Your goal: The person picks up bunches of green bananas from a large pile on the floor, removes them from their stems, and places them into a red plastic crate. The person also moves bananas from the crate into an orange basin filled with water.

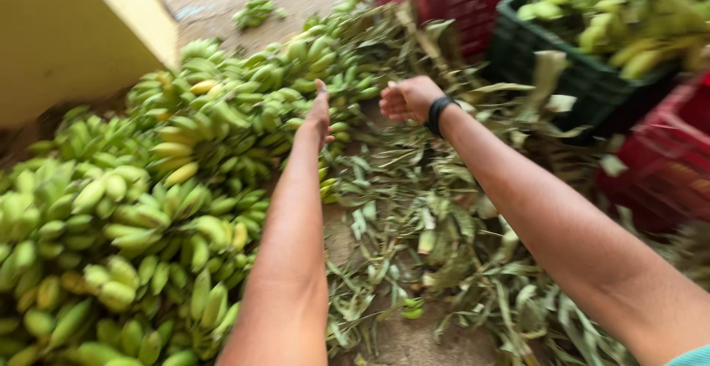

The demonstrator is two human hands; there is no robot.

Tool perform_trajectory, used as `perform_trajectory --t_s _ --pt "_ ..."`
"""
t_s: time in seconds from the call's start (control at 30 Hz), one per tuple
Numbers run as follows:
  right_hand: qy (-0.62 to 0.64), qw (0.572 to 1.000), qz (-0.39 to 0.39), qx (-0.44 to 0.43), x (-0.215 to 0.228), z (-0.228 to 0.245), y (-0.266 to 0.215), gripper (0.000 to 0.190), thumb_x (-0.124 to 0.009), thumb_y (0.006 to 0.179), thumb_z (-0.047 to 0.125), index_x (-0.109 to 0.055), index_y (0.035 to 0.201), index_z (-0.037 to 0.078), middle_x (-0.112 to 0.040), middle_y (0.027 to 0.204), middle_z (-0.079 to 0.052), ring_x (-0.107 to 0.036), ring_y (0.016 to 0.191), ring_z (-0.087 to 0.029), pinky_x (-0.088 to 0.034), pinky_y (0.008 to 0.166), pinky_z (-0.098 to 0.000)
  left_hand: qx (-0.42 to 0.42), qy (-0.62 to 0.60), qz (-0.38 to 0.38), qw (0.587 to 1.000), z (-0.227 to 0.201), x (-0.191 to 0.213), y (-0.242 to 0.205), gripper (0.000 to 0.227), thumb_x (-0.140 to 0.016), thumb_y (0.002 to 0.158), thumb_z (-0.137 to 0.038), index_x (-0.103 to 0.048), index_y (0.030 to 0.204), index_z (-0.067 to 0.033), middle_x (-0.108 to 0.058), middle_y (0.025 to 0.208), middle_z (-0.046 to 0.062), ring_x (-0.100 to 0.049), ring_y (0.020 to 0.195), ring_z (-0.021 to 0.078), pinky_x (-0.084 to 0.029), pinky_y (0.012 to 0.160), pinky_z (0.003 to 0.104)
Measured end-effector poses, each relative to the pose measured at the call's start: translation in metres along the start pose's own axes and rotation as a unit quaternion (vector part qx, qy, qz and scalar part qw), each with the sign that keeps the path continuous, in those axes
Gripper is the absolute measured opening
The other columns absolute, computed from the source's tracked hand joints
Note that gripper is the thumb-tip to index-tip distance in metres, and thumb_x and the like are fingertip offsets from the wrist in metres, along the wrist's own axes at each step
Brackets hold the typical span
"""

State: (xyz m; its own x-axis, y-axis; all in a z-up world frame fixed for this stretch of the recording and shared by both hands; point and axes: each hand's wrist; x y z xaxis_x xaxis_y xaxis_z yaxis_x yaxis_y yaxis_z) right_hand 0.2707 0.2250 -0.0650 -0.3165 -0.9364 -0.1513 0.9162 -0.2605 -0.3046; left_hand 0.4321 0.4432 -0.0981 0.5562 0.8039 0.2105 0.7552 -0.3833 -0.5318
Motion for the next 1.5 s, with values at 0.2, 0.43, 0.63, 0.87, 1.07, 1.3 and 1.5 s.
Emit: perform_trajectory --t_s 0.2,0.43,0.63,0.87,1.07,1.3,1.5 --pt "-0.082 0.996 -0.014 -0.035 -0.056 -0.085 0.040 0.030 -0.060 0.103 0.029 -0.072 0.104 0.001 -0.075 0.099 -0.012 -0.074 0.092 -0.027 -0.062 0.081 -0.0416 0.053 0.001 -0.070 0.996 0.080 0.034 0.065 0.112 -0.022 0.091 -0.093 -0.032 0.162 -0.0082 -0.035 0.166 0.020 -0.040 0.146 0.0384 -0.039 0.109 0.058" --pt "-0.515 0.844 -0.027 0.150 -0.092 -0.113 0.008 0.029 -0.063 0.093 0.029 -0.079 0.105 0.008 -0.077 0.100 -0.017 -0.075 0.092 -0.032 -0.057 0.090 -0.0405 0.069 0.312 -0.186 0.929 0.173 0.048 0.030 0.075 -0.082 0.076 -0.056 -0.065 0.134 -0.0105 -0.063 0.143 0.015 -0.062 0.130 0.0327 -0.051 0.107 0.047" --pt "-0.577 0.807 0.005 0.130 -0.095 -0.102 -0.021 0.029 -0.060 0.089 0.023 -0.078 0.109 0.012 -0.077 0.104 -0.015 -0.073 0.094 -0.035 -0.058 0.090 -0.0433 -0.080 0.215 -0.283 0.932 0.227 0.014 0.029 0.118 -0.094 0.064 -0.050 -0.033 0.157 -0.0092 -0.046 0.145 0.028 -0.051 0.130 0.0430 -0.045 0.106 0.049" --pt "-0.573 0.810 0.011 0.121 -0.100 -0.096 -0.019 0.038 -0.059 0.095 0.036 -0.072 0.121 0.011 -0.075 0.111 -0.016 -0.071 0.102 -0.034 -0.056 0.090 -0.0446 -0.051 0.106 -0.346 0.931 0.199 0.024 0.024 0.088 -0.094 0.055 -0.049 -0.068 0.133 -0.0161 -0.076 0.118 0.013 -0.074 0.106 0.0308 -0.059 0.092 0.046" --pt "-0.483 0.864 -0.007 0.143 -0.109 -0.087 0.001 0.058 -0.060 0.095 0.056 -0.070 0.127 0.008 -0.075 0.118 -0.017 -0.072 0.109 -0.032 -0.057 0.096 -0.0427 -0.033 0.053 -0.134 0.989 0.140 0.083 -0.034 0.060 -0.088 0.071 -0.045 -0.071 0.120 -0.0164 -0.078 0.099 0.011 -0.079 0.080 0.0295 -0.065 0.069 0.041" --pt "-0.013 0.978 0.086 -0.190 -0.112 -0.082 0.011 0.102 -0.048 0.070 0.081 -0.045 0.150 0.019 -0.056 0.141 -0.007 -0.066 0.107 -0.039 -0.054 0.084 -0.0569 -0.148 -0.023 0.096 0.984 0.067 0.069 -0.025 0.058 -0.087 0.079 -0.047 -0.079 0.116 -0.0029 -0.077 0.097 0.010 -0.071 0.071 0.0134 -0.058 0.061 0.030" --pt "0.085 0.996 0.020 -0.004 -0.064 -0.068 0.017 0.085 -0.064 0.080 0.072 -0.055 0.143 0.016 -0.067 0.129 -0.009 -0.071 0.107 -0.019 -0.062 0.077 -0.0343 -0.228 -0.251 0.208 0.918 0.024 0.056 -0.035 0.099 -0.058 0.075 -0.076 -0.041 0.148 -0.0118 -0.062 0.139 0.013 -0.078 0.077 0.0251 -0.064 0.071 0.035"
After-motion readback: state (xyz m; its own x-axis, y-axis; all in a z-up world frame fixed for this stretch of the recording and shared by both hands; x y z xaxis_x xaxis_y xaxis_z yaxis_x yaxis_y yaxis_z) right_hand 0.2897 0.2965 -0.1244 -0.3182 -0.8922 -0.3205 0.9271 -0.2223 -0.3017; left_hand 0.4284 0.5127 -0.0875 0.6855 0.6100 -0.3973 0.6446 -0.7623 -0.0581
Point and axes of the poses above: each hand's wrist, its own y-axis towards the middle knuckle, its own x-axis out of the back of the hand, z = x × y
